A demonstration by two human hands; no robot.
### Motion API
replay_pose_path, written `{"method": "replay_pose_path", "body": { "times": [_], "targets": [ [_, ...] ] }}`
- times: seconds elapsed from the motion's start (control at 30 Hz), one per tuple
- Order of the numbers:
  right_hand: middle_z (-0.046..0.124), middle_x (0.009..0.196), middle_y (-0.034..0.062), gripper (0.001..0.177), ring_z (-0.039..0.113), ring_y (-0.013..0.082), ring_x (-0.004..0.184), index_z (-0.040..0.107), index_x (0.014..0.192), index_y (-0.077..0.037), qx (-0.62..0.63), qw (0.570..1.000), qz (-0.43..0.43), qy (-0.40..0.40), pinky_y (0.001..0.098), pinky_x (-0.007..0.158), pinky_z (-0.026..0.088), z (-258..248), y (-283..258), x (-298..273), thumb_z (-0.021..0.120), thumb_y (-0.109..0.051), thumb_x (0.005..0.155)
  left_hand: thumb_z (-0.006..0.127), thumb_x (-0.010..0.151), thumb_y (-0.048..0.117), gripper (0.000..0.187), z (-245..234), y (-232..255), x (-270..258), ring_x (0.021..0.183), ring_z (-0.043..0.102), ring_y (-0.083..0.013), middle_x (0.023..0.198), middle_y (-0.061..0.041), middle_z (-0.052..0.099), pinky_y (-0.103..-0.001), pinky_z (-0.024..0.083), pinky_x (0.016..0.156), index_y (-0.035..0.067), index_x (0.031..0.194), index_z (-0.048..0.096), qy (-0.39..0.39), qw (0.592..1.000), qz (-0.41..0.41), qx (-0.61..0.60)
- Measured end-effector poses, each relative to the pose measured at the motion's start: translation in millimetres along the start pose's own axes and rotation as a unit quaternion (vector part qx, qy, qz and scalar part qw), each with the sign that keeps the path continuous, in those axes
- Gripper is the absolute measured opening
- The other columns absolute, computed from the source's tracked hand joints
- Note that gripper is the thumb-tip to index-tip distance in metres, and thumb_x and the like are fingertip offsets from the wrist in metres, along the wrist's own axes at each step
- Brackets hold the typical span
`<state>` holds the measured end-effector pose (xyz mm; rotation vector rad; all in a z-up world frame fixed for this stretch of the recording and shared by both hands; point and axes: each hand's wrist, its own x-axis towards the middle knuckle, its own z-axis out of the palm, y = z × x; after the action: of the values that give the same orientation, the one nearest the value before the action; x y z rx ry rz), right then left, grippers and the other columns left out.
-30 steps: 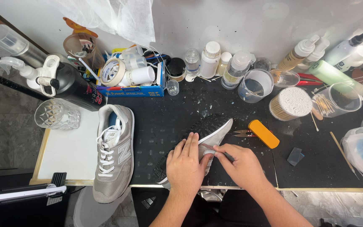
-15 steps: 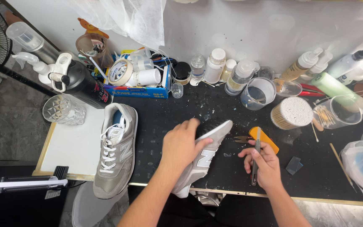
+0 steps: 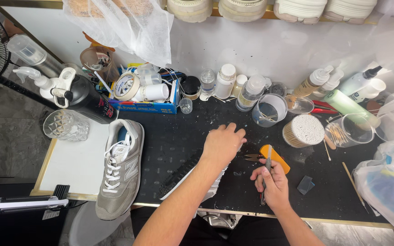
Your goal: The person cleans a grey New Balance sneaker on a cluttered workbench. They use a small metal tool to scrape the toe box and side panels, then switch to a yellow sponge to wipe the upper and laces. The person rotates the shoe to access different areas, including the heel and sole edge, while the other sneaker remains on the table.
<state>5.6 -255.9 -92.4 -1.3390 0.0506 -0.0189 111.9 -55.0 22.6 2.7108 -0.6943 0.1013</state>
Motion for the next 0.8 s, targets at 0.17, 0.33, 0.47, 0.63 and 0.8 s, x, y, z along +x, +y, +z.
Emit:
{"method": "replay_pose_path", "body": {
  "times": [0.17, 0.33, 0.47, 0.63, 0.8],
  "targets": [
    [0.065, 0.083, 0.0177, 0.026, 0.049, 0.0087, 0.052, 0.051, 0.128, 0.002, 0.001, 1.000, -0.003, -0.002, 0.0251, 0.052, 0.046, -1.5, 2.8, 1.9, 0.047, -0.012, 0.106, 0.066, 0.087, 0.011, 0.055, -11.5, -4.9, -57.6, 0.124, 0.059, -0.0317, 0.143, -0.012, 0.057, -0.045, 0.049, 0.095, 0.016, 0.142, 0.060, 0.095, 0.994, 0.013, -0.050],
    [0.065, 0.083, 0.0178, 0.026, 0.049, 0.0087, 0.052, 0.051, 0.127, 0.002, 0.008, 1.000, 0.006, 0.003, 0.0254, 0.052, 0.047, -3.9, 6.6, 1.7, 0.047, -0.011, 0.105, 0.074, 0.085, 0.027, 0.065, -39.4, -2.1, -137.6, 0.143, 0.037, -0.0376, 0.158, -0.016, 0.037, -0.058, 0.030, 0.111, 0.019, 0.146, 0.052, 0.110, 0.989, -0.091, -0.045],
    [0.065, 0.083, 0.0176, 0.026, 0.049, 0.0086, 0.052, 0.051, 0.127, 0.003, 0.011, 1.000, -0.006, -0.003, 0.0251, 0.052, 0.047, -4.9, 8.0, 3.6, 0.047, -0.011, 0.105, 0.082, 0.063, 0.030, 0.099, -47.4, -3.4, -174.0, 0.146, 0.030, -0.0446, 0.162, -0.018, 0.029, -0.067, 0.016, 0.112, 0.013, 0.152, 0.044, 0.036, 0.972, -0.230, -0.034],
    [0.065, 0.082, 0.0176, 0.027, 0.050, 0.0089, 0.053, 0.051, 0.128, 0.003, 0.004, 1.000, -0.008, -0.010, 0.0255, 0.053, 0.048, -5.6, 9.6, 1.7, 0.047, -0.010, 0.105, 0.075, 0.076, 0.021, 0.069, -33.3, -24.9, -175.0, 0.143, 0.041, -0.0353, 0.150, -0.013, 0.054, -0.055, 0.022, 0.115, 0.009, 0.142, 0.058, 0.128, 0.966, -0.200, -0.101],
    [0.065, 0.083, 0.0178, 0.027, 0.050, 0.0091, 0.053, 0.052, 0.128, 0.003, 0.005, 1.000, -0.007, -0.002, 0.0257, 0.054, 0.048, -5.1, 9.1, 2.3, 0.048, -0.011, 0.105, 0.067, 0.084, 0.014, 0.047, -31.5, -54.5, -150.5, 0.123, 0.062, -0.0311, 0.126, -0.014, 0.076, -0.044, 0.041, 0.105, 0.007, 0.131, 0.071, 0.065, 0.884, -0.264, -0.379]
  ]
}}
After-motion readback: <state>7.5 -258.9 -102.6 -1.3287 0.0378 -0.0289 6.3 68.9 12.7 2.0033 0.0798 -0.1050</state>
